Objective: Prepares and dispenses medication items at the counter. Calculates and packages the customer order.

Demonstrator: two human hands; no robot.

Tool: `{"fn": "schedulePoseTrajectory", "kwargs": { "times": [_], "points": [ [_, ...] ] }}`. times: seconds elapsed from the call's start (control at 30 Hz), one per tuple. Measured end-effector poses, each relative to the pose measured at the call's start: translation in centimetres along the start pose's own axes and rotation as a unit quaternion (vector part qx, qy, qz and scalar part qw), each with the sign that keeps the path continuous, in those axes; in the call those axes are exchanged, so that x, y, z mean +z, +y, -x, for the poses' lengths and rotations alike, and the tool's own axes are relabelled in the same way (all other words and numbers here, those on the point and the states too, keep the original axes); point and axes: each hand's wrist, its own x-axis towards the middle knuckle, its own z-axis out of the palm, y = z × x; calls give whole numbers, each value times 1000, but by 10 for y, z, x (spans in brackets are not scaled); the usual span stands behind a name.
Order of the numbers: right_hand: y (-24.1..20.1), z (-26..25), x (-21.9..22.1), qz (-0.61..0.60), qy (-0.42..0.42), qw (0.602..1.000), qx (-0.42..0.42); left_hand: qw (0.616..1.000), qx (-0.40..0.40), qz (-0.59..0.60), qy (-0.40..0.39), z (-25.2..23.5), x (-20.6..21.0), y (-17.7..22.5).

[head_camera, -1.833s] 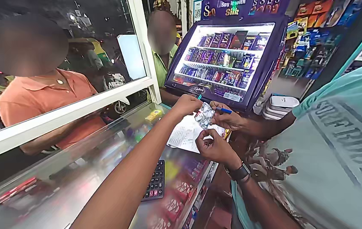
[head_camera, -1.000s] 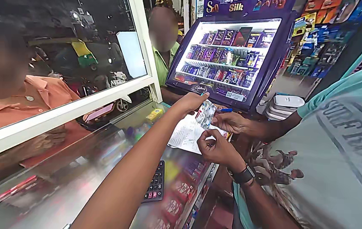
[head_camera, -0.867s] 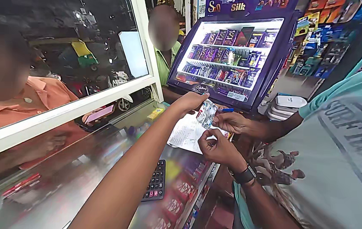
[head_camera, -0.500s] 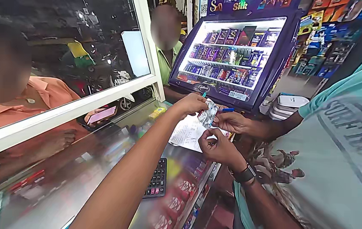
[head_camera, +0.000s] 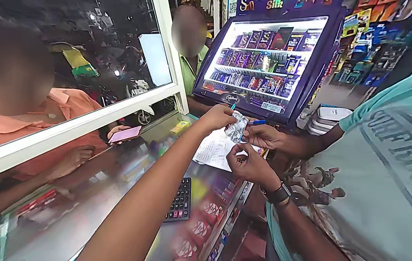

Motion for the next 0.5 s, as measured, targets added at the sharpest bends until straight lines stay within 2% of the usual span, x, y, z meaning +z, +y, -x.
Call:
{"fn": "schedulePoseTrajectory", "kwargs": {
  "times": [0.1,0.17,0.2,0.23,0.27,0.3,0.33,0.4,0.5],
  "points": [
    [-9,1,0,18,-15,1000,19,998,9,-59,24,18,-12,4],
    [5,-5,15,54,-69,995,52,993,25,-101,53,48,-22,10],
    [42,-8,42,59,-76,995,14,990,36,-112,76,68,-26,10],
    [116,-12,98,0,39,985,-168,987,49,-115,97,91,-30,11],
    [169,-19,143,-43,81,953,-289,985,65,-114,116,116,-35,10],
    [199,-21,171,-53,92,929,-353,981,81,-116,133,142,-39,9],
    [209,-20,182,-49,88,923,-372,977,91,-119,154,168,-43,7],
    [204,-13,182,-36,79,930,-356,963,121,-119,210,219,-47,-1],
    [199,-11,183,-47,96,929,-353,932,222,-76,276,290,-44,-16]
  ]
}}
